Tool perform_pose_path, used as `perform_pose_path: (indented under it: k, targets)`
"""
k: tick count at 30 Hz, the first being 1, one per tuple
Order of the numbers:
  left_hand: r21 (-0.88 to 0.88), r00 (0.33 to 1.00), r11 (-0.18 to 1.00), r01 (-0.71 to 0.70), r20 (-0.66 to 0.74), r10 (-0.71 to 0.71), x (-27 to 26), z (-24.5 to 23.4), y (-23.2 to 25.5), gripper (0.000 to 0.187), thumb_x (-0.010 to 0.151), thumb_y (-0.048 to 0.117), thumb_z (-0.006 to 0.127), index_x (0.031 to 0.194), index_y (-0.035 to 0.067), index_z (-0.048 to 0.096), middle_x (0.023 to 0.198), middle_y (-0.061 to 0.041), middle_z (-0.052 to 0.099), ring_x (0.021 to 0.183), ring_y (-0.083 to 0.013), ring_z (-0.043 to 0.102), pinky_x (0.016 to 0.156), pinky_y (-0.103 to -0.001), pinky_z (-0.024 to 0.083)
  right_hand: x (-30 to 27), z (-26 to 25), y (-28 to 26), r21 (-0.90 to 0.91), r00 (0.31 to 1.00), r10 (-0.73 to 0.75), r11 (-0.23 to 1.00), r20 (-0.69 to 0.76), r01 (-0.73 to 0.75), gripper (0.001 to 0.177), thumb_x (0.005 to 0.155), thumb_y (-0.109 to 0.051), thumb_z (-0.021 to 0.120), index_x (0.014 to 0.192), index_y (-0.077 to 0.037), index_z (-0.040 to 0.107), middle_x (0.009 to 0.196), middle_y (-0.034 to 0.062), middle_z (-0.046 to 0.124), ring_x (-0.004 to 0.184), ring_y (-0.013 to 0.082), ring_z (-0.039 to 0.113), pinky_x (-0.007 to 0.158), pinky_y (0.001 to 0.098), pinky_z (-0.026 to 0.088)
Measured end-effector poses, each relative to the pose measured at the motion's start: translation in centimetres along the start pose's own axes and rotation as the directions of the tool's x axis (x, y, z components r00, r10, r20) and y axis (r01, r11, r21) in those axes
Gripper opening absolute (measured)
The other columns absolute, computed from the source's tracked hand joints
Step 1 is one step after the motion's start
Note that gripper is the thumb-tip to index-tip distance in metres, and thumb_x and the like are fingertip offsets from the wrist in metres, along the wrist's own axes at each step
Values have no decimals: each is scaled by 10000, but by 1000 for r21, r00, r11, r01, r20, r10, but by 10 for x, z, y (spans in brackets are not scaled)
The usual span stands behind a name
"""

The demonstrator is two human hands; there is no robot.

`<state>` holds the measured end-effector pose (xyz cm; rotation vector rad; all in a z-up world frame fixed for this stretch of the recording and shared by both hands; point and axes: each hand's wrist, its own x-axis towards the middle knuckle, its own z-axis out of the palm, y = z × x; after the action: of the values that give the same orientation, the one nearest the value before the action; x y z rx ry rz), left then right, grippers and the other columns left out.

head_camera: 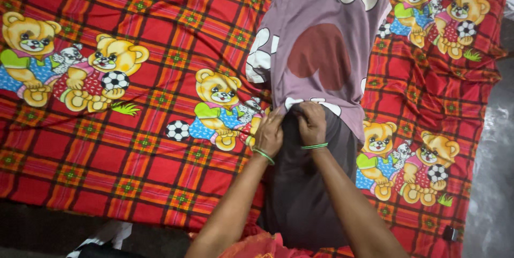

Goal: The person puts a pillow into a patterned pillowcase and then folds a large patterned blanket on a bed.

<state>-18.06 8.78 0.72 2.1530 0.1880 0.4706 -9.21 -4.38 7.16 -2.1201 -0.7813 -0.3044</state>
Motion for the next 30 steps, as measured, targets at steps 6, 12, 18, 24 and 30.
perform_pose_path:
  k: [6, 12, 18, 24, 30]
  targets:
    - [-160, 999, 986, -49, 10, 51, 14, 1, 12, 472, 824, -58, 565, 1283, 2, 656, 1378, -175, 645, 1286, -362, 607, 1129, -484, 434, -14, 1, 27, -82, 992, -79, 993, 98, 87, 248, 842, 6, 704, 1083, -32, 655, 1103, 167, 670, 1124, 401, 632, 1029, 482, 478]
    - [-129, 981, 976, -175, 60, 184, -10, -13, 45, 519, 783, -118, 536, 1232, 74, 713, 1388, -86, 676, 1219, -315, 660, 1061, -460, 483, -70, 59, 121, -582, 947, 96, 806, 307, 106, 268, 823, -258, 712, 1035, -95, 716, 925, 139, 714, 923, 348, 661, 938, 588, 428]
    - [10, 986, 986, 166, -7, -166, -43, -28, 0, 553, 878, -114, 528, 1337, 151, 686, 1220, -68, 736, 1087, -278, 707, 965, -393, 562, -85, 61, 171, -456, 883, 382, 859, 272, -232, 312, 943, -347, 634, 1115, -94, 692, 1037, 115, 711, 979, 278, 677, 1009, 511, 445]
    - [-253, 987, 956, 149, -13, -158, -38, -41, 20, 653, 827, -3, 676, 1441, 66, 466, 1275, -211, 614, 1126, -329, 618, 980, -411, 498, -118, 40, 191, 505, 939, 307, 792, 156, -343, 413, 1038, -322, 558, 1327, -29, 593, 1254, 146, 666, 1127, 269, 667, 989, 415, 539]
    - [-389, 999, 920, 42, 29, -33, 14, -5, 25, 368, 856, -24, 654, 1213, 34, 588, 1131, -200, 636, 1100, -375, 635, 924, -422, 532, -120, 45, 186, 630, 909, 386, 670, 158, -394, 442, 1051, -297, 522, 1393, -17, 528, 1352, 175, 602, 1222, 310, 614, 1063, 448, 499]
